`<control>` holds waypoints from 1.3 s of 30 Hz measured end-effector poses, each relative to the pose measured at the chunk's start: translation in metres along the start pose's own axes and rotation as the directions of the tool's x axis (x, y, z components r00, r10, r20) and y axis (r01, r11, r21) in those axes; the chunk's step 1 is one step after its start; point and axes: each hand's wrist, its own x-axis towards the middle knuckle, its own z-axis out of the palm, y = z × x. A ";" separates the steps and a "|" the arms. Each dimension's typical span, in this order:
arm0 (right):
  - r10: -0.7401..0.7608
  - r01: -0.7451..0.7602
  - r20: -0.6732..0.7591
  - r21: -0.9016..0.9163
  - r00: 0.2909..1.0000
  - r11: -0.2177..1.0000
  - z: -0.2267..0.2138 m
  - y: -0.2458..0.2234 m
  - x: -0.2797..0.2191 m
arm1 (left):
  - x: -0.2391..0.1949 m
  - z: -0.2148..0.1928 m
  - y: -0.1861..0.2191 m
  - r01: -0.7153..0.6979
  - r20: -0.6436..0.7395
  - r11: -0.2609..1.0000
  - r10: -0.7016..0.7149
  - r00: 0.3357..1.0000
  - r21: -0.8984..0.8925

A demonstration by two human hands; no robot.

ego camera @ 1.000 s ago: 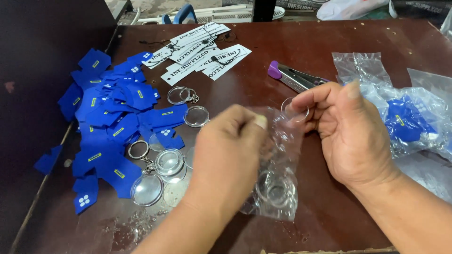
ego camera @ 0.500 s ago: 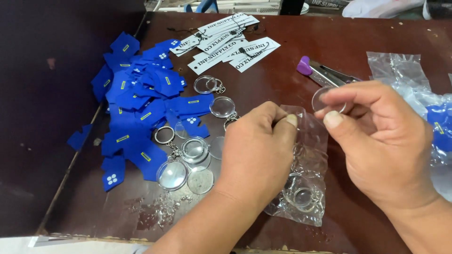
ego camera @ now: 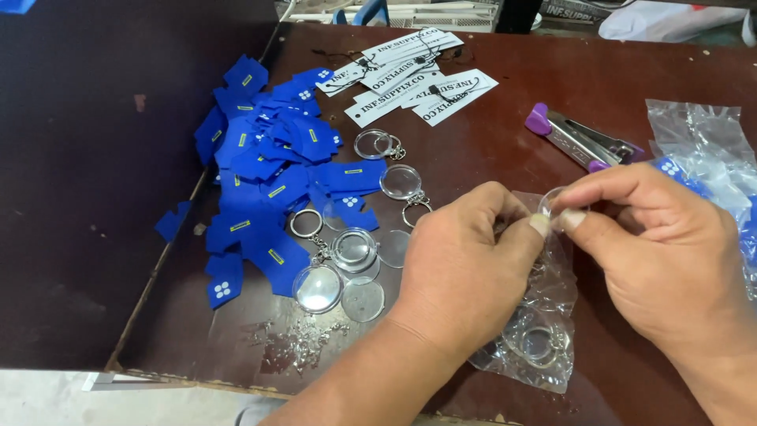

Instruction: Packaging blue plastic keychain components into small plastic bags containing metal rings

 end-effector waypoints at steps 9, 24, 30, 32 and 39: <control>0.041 -0.058 0.175 0.093 0.984 0.994 -0.001 0.018 0.007 | 0.005 0.005 -0.009 -0.053 -0.066 0.998 0.051 0.997 -0.017; 0.096 -0.080 -0.013 0.437 0.995 0.896 -0.001 0.035 0.013 | 0.004 0.008 0.002 0.012 -0.030 0.996 -0.010 1.000 0.083; -0.108 0.030 0.126 0.505 0.986 0.863 -0.007 0.040 0.013 | 0.002 0.007 -0.004 -0.035 -0.029 0.998 0.033 0.999 -0.045; -0.062 0.011 0.137 0.346 0.989 0.938 -0.004 0.022 0.012 | 0.003 0.008 -0.013 -0.091 -0.051 0.991 0.086 0.995 -0.098; 0.006 -0.065 0.193 0.304 0.981 0.950 -0.005 0.027 0.014 | 0.006 0.011 -0.015 -0.117 -0.079 0.981 0.106 0.991 -0.152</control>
